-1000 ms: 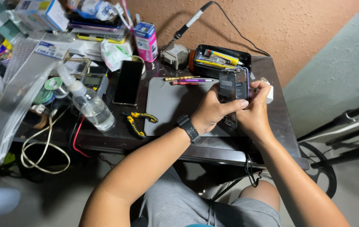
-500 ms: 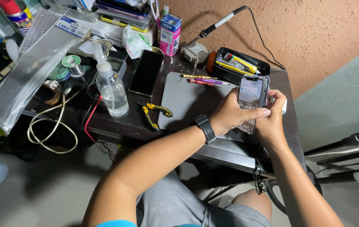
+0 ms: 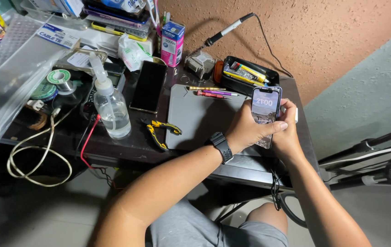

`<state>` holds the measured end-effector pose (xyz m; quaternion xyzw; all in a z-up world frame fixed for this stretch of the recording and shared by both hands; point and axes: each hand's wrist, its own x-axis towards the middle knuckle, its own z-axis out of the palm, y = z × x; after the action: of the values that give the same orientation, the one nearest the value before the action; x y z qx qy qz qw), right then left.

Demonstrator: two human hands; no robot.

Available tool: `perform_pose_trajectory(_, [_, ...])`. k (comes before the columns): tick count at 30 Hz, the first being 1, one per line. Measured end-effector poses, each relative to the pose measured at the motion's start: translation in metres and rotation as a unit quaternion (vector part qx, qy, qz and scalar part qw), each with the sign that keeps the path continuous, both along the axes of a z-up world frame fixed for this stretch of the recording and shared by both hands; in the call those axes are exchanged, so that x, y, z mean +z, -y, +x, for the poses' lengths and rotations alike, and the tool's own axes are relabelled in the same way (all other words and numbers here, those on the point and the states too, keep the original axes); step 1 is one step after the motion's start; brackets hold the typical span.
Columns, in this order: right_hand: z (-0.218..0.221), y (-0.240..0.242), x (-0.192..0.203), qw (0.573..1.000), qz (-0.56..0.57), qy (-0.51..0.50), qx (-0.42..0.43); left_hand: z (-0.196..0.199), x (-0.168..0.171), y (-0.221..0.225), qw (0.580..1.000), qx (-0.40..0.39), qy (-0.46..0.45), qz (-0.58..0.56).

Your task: Repairing a smartphone by connecting internal components and testing the power with a charging cable.

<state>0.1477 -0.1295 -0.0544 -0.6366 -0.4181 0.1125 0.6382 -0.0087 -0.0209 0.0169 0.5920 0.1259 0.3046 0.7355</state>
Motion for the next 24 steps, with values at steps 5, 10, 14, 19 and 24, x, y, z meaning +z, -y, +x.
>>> perform_pose_trajectory(5, [0.011,0.002,-0.005,1.0,0.006,-0.01,0.0,0.002,-0.011,-0.006,1.0,-0.009,0.024,-0.001])
perform_pose_trajectory(10, [0.012,0.004,-0.004,1.0,-0.005,-0.004,-0.001,-0.003,-0.005,-0.006,1.0,-0.008,0.017,0.003])
perform_pose_trajectory(14, [0.01,0.003,-0.002,1.0,-0.004,-0.009,-0.001,-0.007,-0.006,-0.007,1.0,-0.001,0.006,0.004])
perform_pose_trajectory(19, [0.004,0.001,0.0,1.0,-0.001,-0.012,-0.002,-0.003,-0.006,-0.005,1.0,-0.001,0.013,-0.002])
perform_pose_trajectory(24, [0.012,0.001,-0.008,1.0,-0.006,-0.002,-0.003,-0.003,-0.008,-0.005,0.999,-0.007,0.036,-0.004])
